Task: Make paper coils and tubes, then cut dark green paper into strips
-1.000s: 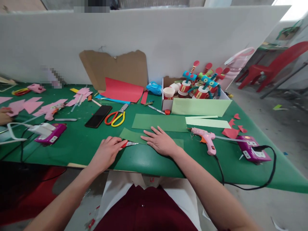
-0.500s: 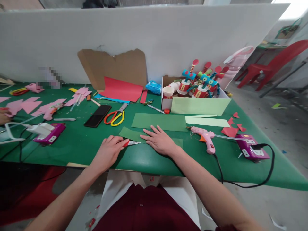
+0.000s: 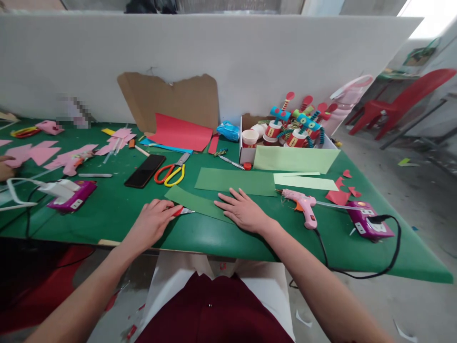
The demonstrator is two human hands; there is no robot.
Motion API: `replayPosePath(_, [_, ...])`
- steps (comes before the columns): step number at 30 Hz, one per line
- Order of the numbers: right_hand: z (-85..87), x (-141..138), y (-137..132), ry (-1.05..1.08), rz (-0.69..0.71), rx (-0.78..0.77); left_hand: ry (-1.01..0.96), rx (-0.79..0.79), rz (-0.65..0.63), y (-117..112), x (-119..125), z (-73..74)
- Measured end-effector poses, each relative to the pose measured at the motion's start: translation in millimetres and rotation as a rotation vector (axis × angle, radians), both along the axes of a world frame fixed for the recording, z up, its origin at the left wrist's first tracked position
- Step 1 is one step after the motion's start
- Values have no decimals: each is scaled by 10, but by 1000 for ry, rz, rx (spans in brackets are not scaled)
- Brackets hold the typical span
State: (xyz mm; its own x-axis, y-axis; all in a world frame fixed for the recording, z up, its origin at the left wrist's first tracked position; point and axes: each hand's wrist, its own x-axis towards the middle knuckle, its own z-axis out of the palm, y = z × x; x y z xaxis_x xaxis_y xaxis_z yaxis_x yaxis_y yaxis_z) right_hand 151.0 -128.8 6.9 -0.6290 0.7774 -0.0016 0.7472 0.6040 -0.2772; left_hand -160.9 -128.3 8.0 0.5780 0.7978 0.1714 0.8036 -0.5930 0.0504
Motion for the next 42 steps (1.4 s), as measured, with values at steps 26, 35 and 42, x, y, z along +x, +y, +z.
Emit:
replayPosePath(26, [-72,33,-19,11,-4,19,14,8,-11,-104,109,11])
replayPosePath(35, [-96,34,-15,23,-2,33,-7,-26,-35,-116,201,17])
replayPosePath(42, [-76,28,-24,18,-2,29,-26,-45,-48,-136,261,18])
